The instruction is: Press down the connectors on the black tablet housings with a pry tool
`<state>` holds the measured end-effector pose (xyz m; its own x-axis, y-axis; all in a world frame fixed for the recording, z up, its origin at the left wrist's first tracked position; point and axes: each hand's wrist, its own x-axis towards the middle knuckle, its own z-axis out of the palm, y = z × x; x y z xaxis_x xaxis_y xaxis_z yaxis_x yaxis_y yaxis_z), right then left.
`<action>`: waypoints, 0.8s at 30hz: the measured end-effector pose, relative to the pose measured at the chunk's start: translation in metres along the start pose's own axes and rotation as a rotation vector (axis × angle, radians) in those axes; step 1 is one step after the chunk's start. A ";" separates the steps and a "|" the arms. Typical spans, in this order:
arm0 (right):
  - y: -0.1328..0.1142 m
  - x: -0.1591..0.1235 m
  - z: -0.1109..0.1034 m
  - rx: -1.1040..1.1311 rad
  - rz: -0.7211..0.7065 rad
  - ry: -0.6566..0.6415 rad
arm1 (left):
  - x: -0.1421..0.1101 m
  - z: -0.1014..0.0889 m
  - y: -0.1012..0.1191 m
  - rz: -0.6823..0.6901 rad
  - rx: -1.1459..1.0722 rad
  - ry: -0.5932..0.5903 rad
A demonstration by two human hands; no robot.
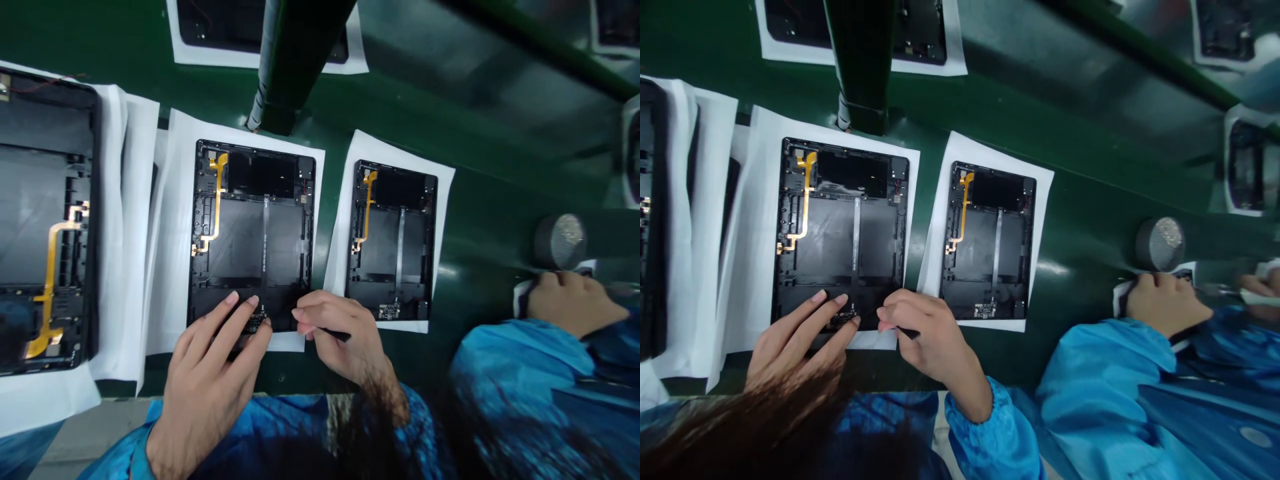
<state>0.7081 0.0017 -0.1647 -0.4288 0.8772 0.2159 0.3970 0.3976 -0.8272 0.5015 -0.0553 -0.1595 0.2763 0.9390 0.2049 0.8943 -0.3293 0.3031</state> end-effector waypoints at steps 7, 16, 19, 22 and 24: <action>-0.005 -0.006 0.007 0.009 0.059 0.069 | -0.009 0.011 -0.003 -0.019 -0.047 0.004; -0.003 -0.016 0.014 0.035 0.124 0.164 | -0.015 0.012 -0.002 -0.038 -0.091 -0.018; -0.004 -0.015 0.016 0.014 0.116 0.201 | -0.014 0.014 -0.004 -0.030 -0.087 -0.010; -0.008 -0.015 0.017 -0.006 0.132 0.234 | -0.013 0.015 -0.004 -0.036 -0.103 -0.005; -0.010 -0.015 0.017 -0.016 0.154 0.257 | -0.012 0.015 -0.004 -0.041 -0.107 -0.001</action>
<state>0.6969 -0.0198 -0.1683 -0.1436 0.9661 0.2144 0.4553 0.2568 -0.8525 0.4999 -0.0635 -0.1766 0.2411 0.9519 0.1893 0.8622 -0.2996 0.4085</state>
